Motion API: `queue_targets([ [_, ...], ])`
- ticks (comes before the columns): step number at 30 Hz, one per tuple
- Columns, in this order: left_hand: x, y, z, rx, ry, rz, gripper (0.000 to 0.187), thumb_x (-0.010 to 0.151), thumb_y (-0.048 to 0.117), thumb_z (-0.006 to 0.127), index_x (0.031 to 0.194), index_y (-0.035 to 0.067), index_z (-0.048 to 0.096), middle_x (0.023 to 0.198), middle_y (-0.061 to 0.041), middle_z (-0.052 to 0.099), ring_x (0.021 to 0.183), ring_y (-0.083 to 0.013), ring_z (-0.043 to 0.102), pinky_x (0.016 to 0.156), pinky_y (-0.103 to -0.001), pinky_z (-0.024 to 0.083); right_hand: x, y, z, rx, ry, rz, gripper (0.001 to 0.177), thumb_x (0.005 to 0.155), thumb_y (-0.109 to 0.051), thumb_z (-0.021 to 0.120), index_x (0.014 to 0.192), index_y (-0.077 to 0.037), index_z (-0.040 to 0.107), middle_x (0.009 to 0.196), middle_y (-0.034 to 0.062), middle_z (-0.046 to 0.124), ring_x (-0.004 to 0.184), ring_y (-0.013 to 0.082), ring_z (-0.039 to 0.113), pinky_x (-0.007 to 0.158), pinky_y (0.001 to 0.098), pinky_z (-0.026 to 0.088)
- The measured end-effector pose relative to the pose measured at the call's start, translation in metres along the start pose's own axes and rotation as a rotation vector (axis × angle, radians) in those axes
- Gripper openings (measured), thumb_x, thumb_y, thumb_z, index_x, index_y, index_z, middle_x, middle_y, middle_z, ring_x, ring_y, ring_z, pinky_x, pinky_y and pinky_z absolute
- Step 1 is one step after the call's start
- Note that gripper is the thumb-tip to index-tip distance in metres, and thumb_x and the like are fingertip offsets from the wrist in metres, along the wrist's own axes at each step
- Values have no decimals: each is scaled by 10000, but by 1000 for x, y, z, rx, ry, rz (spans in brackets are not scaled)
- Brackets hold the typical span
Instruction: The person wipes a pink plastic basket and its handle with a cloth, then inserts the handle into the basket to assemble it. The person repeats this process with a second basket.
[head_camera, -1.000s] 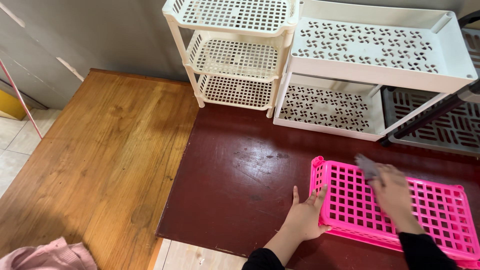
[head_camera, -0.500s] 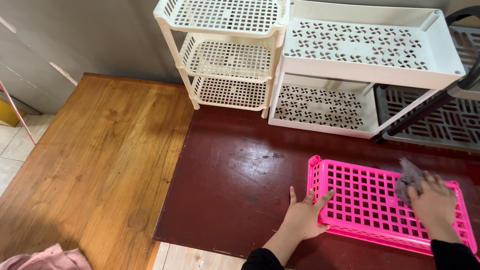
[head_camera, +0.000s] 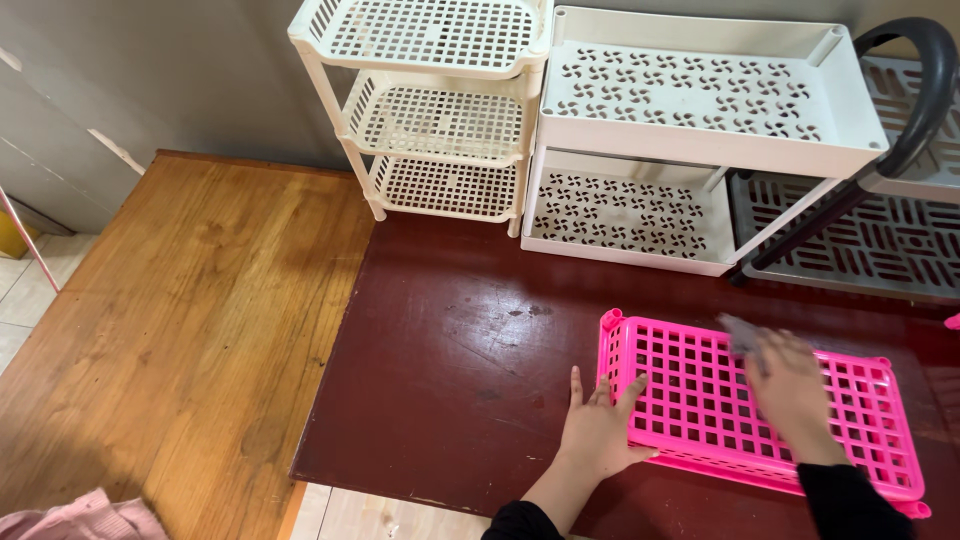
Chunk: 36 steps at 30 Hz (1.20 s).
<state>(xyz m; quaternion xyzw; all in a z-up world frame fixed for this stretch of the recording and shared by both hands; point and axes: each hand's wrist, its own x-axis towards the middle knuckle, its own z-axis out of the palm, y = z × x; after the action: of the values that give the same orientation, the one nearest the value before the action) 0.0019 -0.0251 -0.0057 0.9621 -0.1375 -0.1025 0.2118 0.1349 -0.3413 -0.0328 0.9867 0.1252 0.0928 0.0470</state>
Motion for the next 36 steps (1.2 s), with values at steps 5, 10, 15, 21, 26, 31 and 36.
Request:
queue_targets([
  [5,0,1,3,6,45,-3,1160,789,786,662,1686,217,196,1387,-428,515,1336,-440,548,1245,-642,-91,-17,80,-12,0,-31,222,463,1128,-411,413,1375,-87,634,1375,138,671,1342,277,586,1208,425,438],
  [10,0,11,-3,-44,-13,-89,1193,743,823,668,1673,234,207,1428,-442,460,1274,-475,577,1214,-682,-109,-16,74,6,394,-106,473,548,1071,-405,420,1523,-112,520,1591,204,435,1384,399,463,1068,545,413],
  [15,-1,15,-12,-45,-4,-110,1182,721,814,694,1654,256,228,1434,-420,463,1314,-443,554,1204,-693,-115,-24,61,24,158,2,27,566,1009,-462,422,1500,-194,510,1589,76,444,1504,281,368,1230,485,290],
  [21,-5,18,-10,-58,19,-156,1153,715,744,745,1639,301,217,1506,-362,420,1316,-404,557,1203,-684,-78,-29,108,4,177,113,158,531,1032,-384,508,1427,-34,570,1487,195,561,1449,358,476,1208,471,392],
  [26,-7,24,-8,-77,24,-189,1178,726,728,742,1667,282,192,1597,-371,261,1425,-403,430,1247,-604,-16,-23,130,-16,310,-21,397,509,1034,-400,561,1429,-90,649,1317,223,678,1260,411,632,1131,484,470],
  [31,-2,46,-4,8,1,-195,1255,781,864,605,1627,64,137,1655,-360,-56,1585,-408,-29,1223,-544,-22,-65,141,-20,476,-186,601,695,943,-507,574,1593,-274,488,1447,211,598,1315,451,564,1113,539,436],
  [36,24,88,15,106,267,-88,1059,857,830,499,1607,135,222,1679,-268,14,1557,-443,-46,1166,-663,-56,-84,124,7,173,62,162,670,1004,-561,432,1605,-265,433,1637,206,406,1488,443,372,1203,512,357],
])
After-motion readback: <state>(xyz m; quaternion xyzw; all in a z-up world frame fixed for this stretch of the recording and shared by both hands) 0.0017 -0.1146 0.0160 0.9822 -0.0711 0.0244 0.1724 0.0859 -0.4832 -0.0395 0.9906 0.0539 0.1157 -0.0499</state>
